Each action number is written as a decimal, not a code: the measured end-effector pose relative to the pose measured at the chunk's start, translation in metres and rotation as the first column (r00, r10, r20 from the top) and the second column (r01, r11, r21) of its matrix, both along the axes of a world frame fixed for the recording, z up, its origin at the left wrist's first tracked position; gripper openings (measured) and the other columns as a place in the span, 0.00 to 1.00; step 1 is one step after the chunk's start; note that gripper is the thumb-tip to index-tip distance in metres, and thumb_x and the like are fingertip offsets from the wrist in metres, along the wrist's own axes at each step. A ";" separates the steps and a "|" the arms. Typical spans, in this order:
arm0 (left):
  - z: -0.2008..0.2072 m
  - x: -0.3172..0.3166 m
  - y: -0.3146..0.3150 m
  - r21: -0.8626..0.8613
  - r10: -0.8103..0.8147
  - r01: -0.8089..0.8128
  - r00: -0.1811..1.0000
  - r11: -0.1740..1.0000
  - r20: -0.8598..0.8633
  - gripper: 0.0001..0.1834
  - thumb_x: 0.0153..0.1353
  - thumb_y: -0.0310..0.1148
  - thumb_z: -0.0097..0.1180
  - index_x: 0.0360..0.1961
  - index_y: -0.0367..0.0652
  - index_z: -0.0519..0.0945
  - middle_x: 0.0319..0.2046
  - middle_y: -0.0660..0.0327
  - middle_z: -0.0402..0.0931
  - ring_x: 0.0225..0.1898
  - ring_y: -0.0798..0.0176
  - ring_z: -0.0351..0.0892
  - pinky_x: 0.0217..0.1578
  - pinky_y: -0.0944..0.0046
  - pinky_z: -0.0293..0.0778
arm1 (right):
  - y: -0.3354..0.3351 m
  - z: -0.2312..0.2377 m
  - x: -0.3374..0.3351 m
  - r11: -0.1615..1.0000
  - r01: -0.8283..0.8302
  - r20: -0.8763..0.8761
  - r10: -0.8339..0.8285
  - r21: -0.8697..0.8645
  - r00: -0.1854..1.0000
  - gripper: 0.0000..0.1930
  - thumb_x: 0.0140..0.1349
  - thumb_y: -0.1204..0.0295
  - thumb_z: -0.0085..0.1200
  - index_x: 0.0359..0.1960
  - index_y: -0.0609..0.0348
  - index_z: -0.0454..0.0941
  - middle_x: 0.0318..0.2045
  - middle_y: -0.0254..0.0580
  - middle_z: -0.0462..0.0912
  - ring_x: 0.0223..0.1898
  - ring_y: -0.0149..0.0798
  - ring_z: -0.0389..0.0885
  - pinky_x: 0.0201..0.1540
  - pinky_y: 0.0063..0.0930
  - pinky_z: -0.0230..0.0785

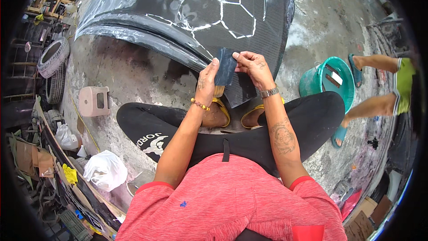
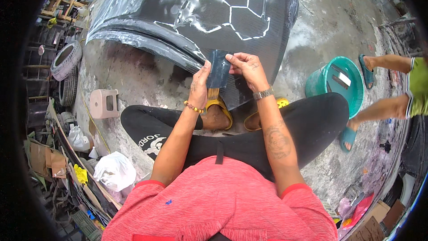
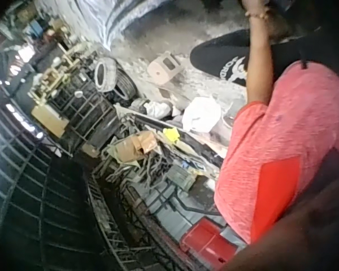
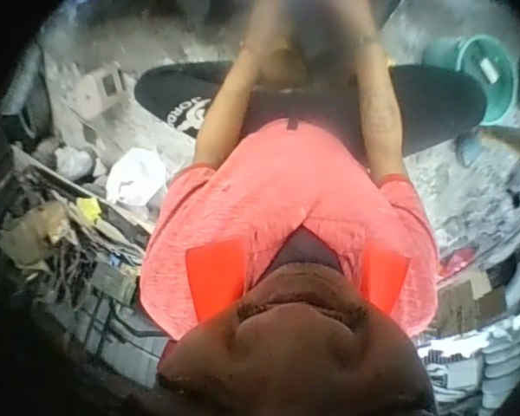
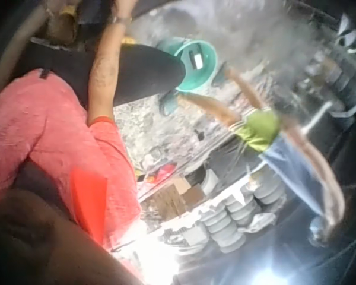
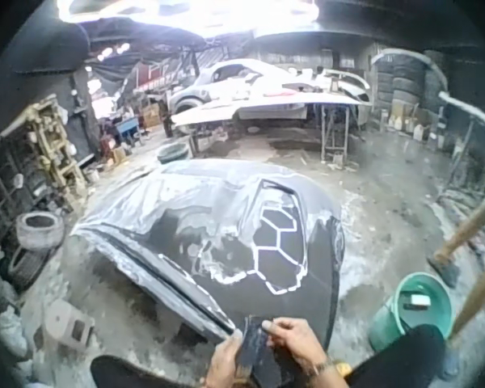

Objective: Sanding a carbon fiber car hood with a sanding block and water.

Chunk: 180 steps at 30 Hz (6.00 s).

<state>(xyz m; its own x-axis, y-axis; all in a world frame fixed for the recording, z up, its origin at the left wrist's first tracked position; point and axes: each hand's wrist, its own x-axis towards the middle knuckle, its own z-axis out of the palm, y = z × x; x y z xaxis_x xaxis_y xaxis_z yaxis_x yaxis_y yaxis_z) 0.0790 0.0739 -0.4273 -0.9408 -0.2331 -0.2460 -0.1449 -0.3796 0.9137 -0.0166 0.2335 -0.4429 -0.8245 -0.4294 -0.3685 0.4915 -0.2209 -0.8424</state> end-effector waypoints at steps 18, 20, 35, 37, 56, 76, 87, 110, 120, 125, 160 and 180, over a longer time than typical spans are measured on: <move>0.058 0.010 -0.004 0.031 -0.239 0.239 0.971 0.970 -0.026 0.24 0.78 0.44 0.50 0.64 0.36 0.75 0.49 0.55 0.82 0.47 0.60 0.85 0.48 0.64 0.81 | 0.020 0.026 -0.016 0.990 -0.059 -0.301 0.096 0.130 0.949 0.43 0.53 0.58 0.78 0.68 0.55 0.69 0.62 0.48 0.74 0.50 0.35 0.81 0.49 0.29 0.77; 0.043 0.015 -0.017 -0.714 -0.283 0.125 0.953 0.689 -0.106 0.26 0.71 0.35 0.60 0.67 0.41 0.74 0.44 0.55 0.79 0.42 0.54 0.80 0.45 0.58 0.77 | 0.032 0.029 -0.021 0.925 0.195 -0.500 -0.006 0.326 0.866 0.42 0.51 0.54 0.79 0.65 0.59 0.72 0.59 0.50 0.77 0.51 0.39 0.80 0.52 0.33 0.77; 0.010 0.040 -0.019 -0.993 -0.839 0.017 0.534 -0.115 0.106 0.26 0.62 0.32 0.56 0.64 0.47 0.77 0.45 0.56 0.71 0.48 0.51 0.73 0.50 0.53 0.69 | 0.081 -0.049 -0.086 0.822 0.409 -0.106 -0.401 0.396 0.910 0.60 0.50 0.37 0.73 0.68 0.80 0.60 0.65 0.62 0.73 0.65 0.49 0.74 0.66 0.36 0.67; 0.010 0.040 -0.018 -0.992 -0.845 0.047 0.519 -0.120 0.127 0.27 0.61 0.31 0.56 0.64 0.48 0.77 0.45 0.56 0.71 0.49 0.51 0.73 0.51 0.53 0.69 | 0.081 -0.052 -0.084 0.867 0.367 -0.177 -0.325 0.337 0.929 0.57 0.53 0.41 0.73 0.67 0.79 0.60 0.63 0.61 0.75 0.61 0.48 0.77 0.64 0.36 0.70; 0.009 -0.029 0.055 -1.000 -0.792 -0.019 0.610 -0.021 0.005 0.24 0.63 0.32 0.59 0.61 0.49 0.78 0.46 0.57 0.73 0.48 0.51 0.73 0.48 0.53 0.69 | 0.080 -0.045 -0.105 0.964 0.198 0.003 -0.201 0.176 0.980 0.42 0.62 0.51 0.70 0.64 0.75 0.66 0.58 0.54 0.81 0.55 0.45 0.83 0.54 0.33 0.80; 0.026 0.061 -0.076 -1.000 -0.572 0.023 0.820 0.007 0.015 0.28 0.59 0.30 0.66 0.62 0.51 0.80 0.48 0.57 0.75 0.46 0.51 0.72 0.47 0.51 0.67 | 0.069 -0.067 -0.092 0.871 0.442 -0.079 -0.436 0.214 0.897 0.49 0.56 0.48 0.74 0.65 0.78 0.66 0.60 0.59 0.79 0.59 0.46 0.81 0.61 0.35 0.75; 0.014 0.025 -0.023 -0.994 -0.575 0.031 0.817 0.104 -0.034 0.26 0.59 0.30 0.66 0.61 0.55 0.82 0.49 0.57 0.74 0.48 0.49 0.71 0.48 0.50 0.68 | 0.068 -0.046 -0.086 0.878 0.441 -0.052 -0.439 0.188 0.897 0.43 0.52 0.47 0.76 0.55 0.75 0.76 0.49 0.54 0.86 0.47 0.42 0.86 0.51 0.33 0.78; -0.011 0.039 0.006 -0.996 -0.811 0.087 0.583 -0.007 0.056 0.28 0.59 0.33 0.64 0.63 0.48 0.79 0.50 0.59 0.74 0.50 0.51 0.72 0.50 0.50 0.69 | 0.109 -0.082 -0.099 0.873 0.399 -0.124 -0.379 0.282 0.917 0.66 0.50 0.40 0.74 0.73 0.83 0.50 0.69 0.69 0.66 0.68 0.54 0.71 0.68 0.40 0.67; -0.012 0.050 -0.024 -0.998 -0.678 0.026 0.735 0.061 -0.022 0.27 0.61 0.35 0.66 0.63 0.55 0.80 0.48 0.61 0.74 0.47 0.51 0.71 0.48 0.51 0.68 | 0.103 -0.057 -0.091 0.832 0.492 -0.116 -0.478 0.256 0.870 0.45 0.56 0.48 0.74 0.60 0.78 0.71 0.56 0.56 0.82 0.55 0.45 0.82 0.59 0.34 0.74; -0.010 0.011 0.022 -0.993 -0.608 -0.013 0.790 0.120 -0.083 0.26 0.61 0.34 0.65 0.62 0.55 0.80 0.50 0.60 0.74 0.48 0.51 0.71 0.49 0.50 0.67 | 0.118 -0.071 -0.107 0.808 0.485 -0.126 -0.471 0.336 0.873 0.47 0.55 0.47 0.74 0.62 0.79 0.71 0.56 0.58 0.82 0.54 0.45 0.83 0.59 0.35 0.74; -0.021 0.023 -0.031 -0.960 -0.044 -0.163 0.983 0.228 -0.178 0.23 0.56 0.31 0.69 0.55 0.52 0.86 0.47 0.54 0.75 0.47 0.46 0.71 0.50 0.47 0.68 | 0.083 -0.101 -0.143 0.845 0.463 -0.071 -0.462 0.268 0.884 0.53 0.53 0.49 0.77 0.64 0.84 0.62 0.57 0.62 0.79 0.55 0.48 0.83 0.58 0.37 0.77; -0.001 0.031 -0.053 -0.971 -0.246 -0.138 0.952 0.193 -0.184 0.25 0.57 0.32 0.69 0.58 0.57 0.85 0.44 0.56 0.77 0.44 0.49 0.71 0.46 0.51 0.66 | 0.072 -0.050 -0.088 0.523 0.472 -0.340 -0.332 0.710 0.880 0.66 0.50 0.19 0.52 0.59 0.87 0.71 0.60 0.80 0.74 0.66 0.67 0.72 0.69 0.44 0.62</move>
